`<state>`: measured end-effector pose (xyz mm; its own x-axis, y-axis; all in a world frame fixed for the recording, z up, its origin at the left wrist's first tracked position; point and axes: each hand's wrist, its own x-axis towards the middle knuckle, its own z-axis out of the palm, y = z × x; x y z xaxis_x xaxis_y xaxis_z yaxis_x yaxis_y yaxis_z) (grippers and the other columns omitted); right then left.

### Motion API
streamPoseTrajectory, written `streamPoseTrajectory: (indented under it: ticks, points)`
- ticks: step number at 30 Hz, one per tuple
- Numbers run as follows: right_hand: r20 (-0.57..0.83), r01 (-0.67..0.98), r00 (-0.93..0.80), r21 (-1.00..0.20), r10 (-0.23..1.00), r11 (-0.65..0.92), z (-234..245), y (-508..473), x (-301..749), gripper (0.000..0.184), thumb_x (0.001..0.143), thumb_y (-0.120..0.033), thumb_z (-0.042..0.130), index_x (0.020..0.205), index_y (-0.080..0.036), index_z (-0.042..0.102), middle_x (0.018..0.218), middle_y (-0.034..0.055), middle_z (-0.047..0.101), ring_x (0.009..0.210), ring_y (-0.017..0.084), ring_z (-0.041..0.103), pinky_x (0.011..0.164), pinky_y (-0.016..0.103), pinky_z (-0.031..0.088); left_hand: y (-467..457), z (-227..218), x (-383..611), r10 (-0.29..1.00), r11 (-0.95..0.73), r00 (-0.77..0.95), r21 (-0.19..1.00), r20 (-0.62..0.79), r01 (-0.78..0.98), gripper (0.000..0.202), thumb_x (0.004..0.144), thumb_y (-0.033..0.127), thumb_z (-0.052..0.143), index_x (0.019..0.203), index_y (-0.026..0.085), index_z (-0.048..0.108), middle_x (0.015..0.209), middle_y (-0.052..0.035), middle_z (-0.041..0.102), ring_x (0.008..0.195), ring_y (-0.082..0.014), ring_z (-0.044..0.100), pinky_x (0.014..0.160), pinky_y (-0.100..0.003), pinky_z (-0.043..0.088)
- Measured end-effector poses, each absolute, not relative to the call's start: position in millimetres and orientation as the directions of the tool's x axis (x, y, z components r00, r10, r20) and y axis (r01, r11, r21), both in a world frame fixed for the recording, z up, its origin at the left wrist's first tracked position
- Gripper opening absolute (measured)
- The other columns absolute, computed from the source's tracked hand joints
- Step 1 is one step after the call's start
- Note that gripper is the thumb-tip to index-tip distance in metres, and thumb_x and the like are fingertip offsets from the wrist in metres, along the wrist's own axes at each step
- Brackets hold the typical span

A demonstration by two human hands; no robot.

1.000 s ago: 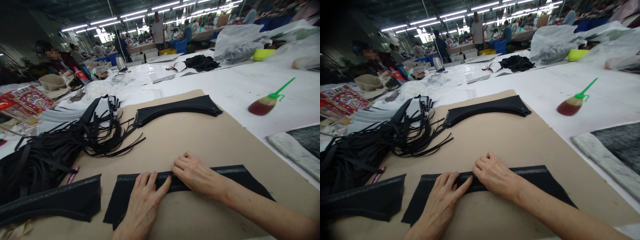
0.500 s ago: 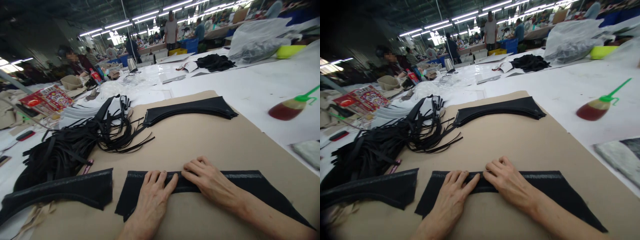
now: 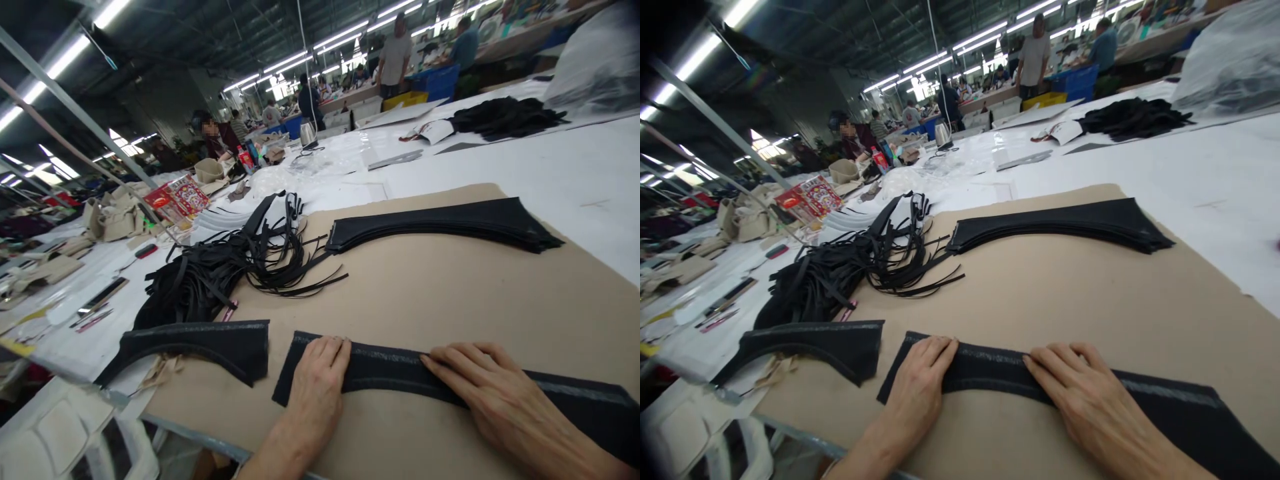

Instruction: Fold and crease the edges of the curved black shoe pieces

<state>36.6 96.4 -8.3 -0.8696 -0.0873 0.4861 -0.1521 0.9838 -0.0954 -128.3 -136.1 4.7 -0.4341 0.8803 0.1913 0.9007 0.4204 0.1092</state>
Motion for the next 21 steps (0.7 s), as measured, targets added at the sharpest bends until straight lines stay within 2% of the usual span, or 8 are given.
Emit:
streamPoseTrajectory:
  ticks: [5, 9, 11, 16, 19, 21]
  points:
    - [0.482, -0.142, -0.873, -0.112, -0.071, 0.984, -6, 94, 37, 0.046, 0.081, 0.001, 0.035, 0.111, -0.018, 0.064, 0.103, 0.0070, 0.065, 0.087, 0.019, 0.057, 0.082, 0.038, 0.039, -177, 7, -168, 0.899, 0.388, -0.368, -0.043, 0.239, 0.921, 0.050, 0.085, -0.002, 0.035, 0.129, 0.011, 0.055, 0.127, -0.0096, 0.061, 0.116, -0.0220, 0.053, 0.103, -0.039, 0.044]
    - [0.496, -0.139, -0.864, -0.068, -0.087, 0.988, -10, 96, 40, 0.046, 0.081, 0.002, 0.035, 0.112, -0.018, 0.063, 0.101, 0.0082, 0.065, 0.086, 0.021, 0.056, 0.082, 0.039, 0.038, -192, 10, -185, 0.887, 0.413, -0.392, -0.041, 0.244, 0.910, 0.052, 0.084, -0.002, 0.036, 0.128, 0.017, 0.057, 0.129, -0.0064, 0.061, 0.118, -0.0224, 0.053, 0.104, -0.044, 0.041]
    - [0.496, -0.137, -0.863, -0.052, -0.093, 0.989, -11, 100, 44, 0.047, 0.079, 0.003, 0.037, 0.112, -0.020, 0.062, 0.102, 0.0071, 0.065, 0.086, 0.020, 0.056, 0.083, 0.040, 0.037, -191, 11, -186, 0.876, 0.421, -0.411, 0.016, 0.253, 0.907, 0.051, 0.085, -0.001, 0.036, 0.126, 0.018, 0.059, 0.128, -0.0060, 0.061, 0.119, -0.0223, 0.052, 0.106, -0.045, 0.040]
    - [0.517, -0.105, -0.854, -0.047, -0.066, 0.993, 0, 108, 46, 0.042, 0.078, 0.000, 0.040, 0.106, -0.022, 0.062, 0.100, 0.0067, 0.065, 0.088, 0.022, 0.055, 0.082, 0.040, 0.036, -183, 15, -192, 0.745, 0.537, -0.626, 0.350, 0.232, 0.768, 0.037, 0.092, 0.010, 0.035, 0.112, 0.018, 0.065, 0.111, -0.0080, 0.067, 0.107, -0.0212, 0.058, 0.098, -0.044, 0.045]
    - [0.501, -0.075, -0.865, -0.119, -0.005, 0.990, 15, 92, 23, 0.034, 0.085, -0.005, 0.039, 0.106, -0.020, 0.061, 0.102, 0.0079, 0.064, 0.089, 0.022, 0.055, 0.081, 0.038, 0.038, -178, 23, -201, 0.717, 0.560, -0.669, 0.409, 0.196, 0.720, 0.030, 0.094, 0.017, 0.038, 0.108, 0.017, 0.064, 0.104, -0.0079, 0.067, 0.101, -0.0193, 0.060, 0.091, -0.038, 0.049]
    - [0.411, -0.041, -0.910, -0.217, 0.053, 0.975, 24, 70, -2, 0.028, 0.092, -0.012, 0.038, 0.108, -0.020, 0.060, 0.103, 0.0084, 0.063, 0.088, 0.021, 0.055, 0.079, 0.037, 0.039, -174, 29, -207, 0.733, 0.559, -0.664, 0.425, 0.148, 0.712, 0.024, 0.090, 0.016, 0.045, 0.101, 0.018, 0.065, 0.101, -0.0059, 0.066, 0.099, -0.0181, 0.060, 0.090, -0.034, 0.048]
